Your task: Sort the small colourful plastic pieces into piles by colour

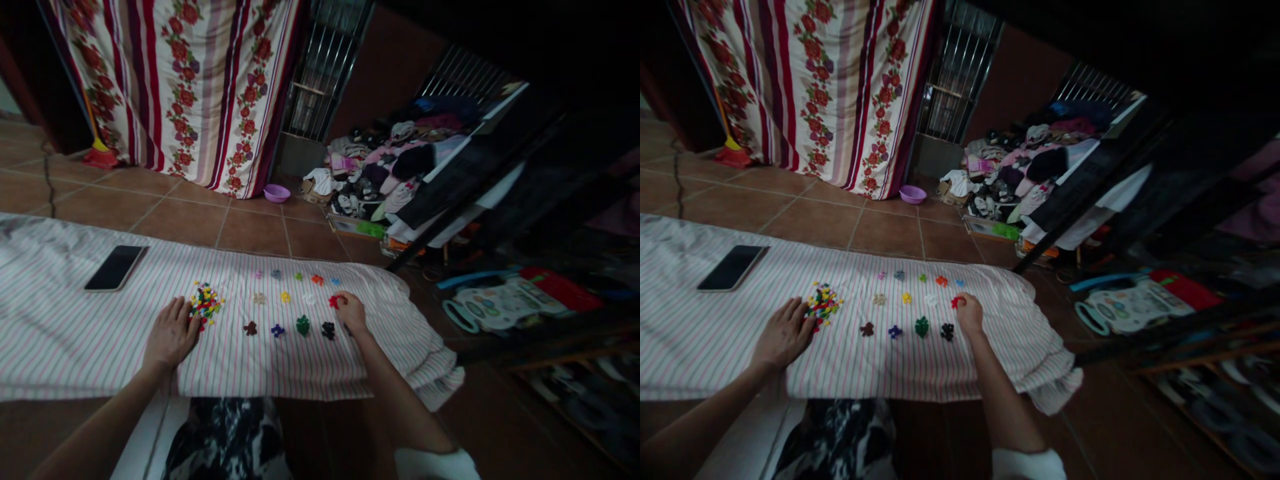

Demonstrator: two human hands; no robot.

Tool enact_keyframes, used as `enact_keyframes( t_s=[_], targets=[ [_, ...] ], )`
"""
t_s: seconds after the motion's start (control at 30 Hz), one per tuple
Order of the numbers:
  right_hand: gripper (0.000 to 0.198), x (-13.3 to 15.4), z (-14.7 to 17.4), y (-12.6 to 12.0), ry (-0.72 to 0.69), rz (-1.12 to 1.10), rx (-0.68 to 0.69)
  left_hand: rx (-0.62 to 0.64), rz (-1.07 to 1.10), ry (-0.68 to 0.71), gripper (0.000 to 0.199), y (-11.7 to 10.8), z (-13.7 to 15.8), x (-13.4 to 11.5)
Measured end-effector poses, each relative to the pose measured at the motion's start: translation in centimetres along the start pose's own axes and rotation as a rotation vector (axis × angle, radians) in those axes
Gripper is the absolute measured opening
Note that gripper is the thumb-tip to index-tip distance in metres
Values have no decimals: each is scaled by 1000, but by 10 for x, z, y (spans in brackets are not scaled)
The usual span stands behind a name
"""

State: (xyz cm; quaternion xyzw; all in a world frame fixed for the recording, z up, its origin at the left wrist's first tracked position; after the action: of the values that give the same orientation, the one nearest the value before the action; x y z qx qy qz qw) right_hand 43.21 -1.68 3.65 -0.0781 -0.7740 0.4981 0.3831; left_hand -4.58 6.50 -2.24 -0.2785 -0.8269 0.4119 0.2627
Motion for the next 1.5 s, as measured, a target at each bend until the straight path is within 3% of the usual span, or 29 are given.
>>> enact_keyframes(
  t_s=[0.5,0.87,1.03,1.2,1.33,1.5],
  targets=[
    [34,-4,-8,4,19,217,128,2,43,-25,26,-5,-4,0],
    [33,14,12,-5,-81,48,14,22,136,-75,28,-7,-5,1],
    [32,51,40,3,-202,-158,33,-9,199,-154,27,-11,-8,0],
    [31,102,88,27,-370,-356,203,-17,231,-217,28,-16,-11,1],
    [28,137,120,52,-488,-382,336,-43,211,-241,27,-18,-11,1],
    [23,177,132,80,-585,-301,467,-22,153,-200,24,-13,-7,0]
  ],
)
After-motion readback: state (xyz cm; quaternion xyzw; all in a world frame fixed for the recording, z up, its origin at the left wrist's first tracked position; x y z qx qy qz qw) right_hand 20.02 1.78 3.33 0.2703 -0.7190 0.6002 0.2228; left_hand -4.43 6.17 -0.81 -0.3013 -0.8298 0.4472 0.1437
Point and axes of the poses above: each hand's wrist, its own z-axis away from the middle knuckle, its own y-axis out of the palm, x = y × z, the point moved 3 cm from there along -z, towards the middle knuckle, and after that the axes turned 7 degrees about y, right-handed, at the moved point
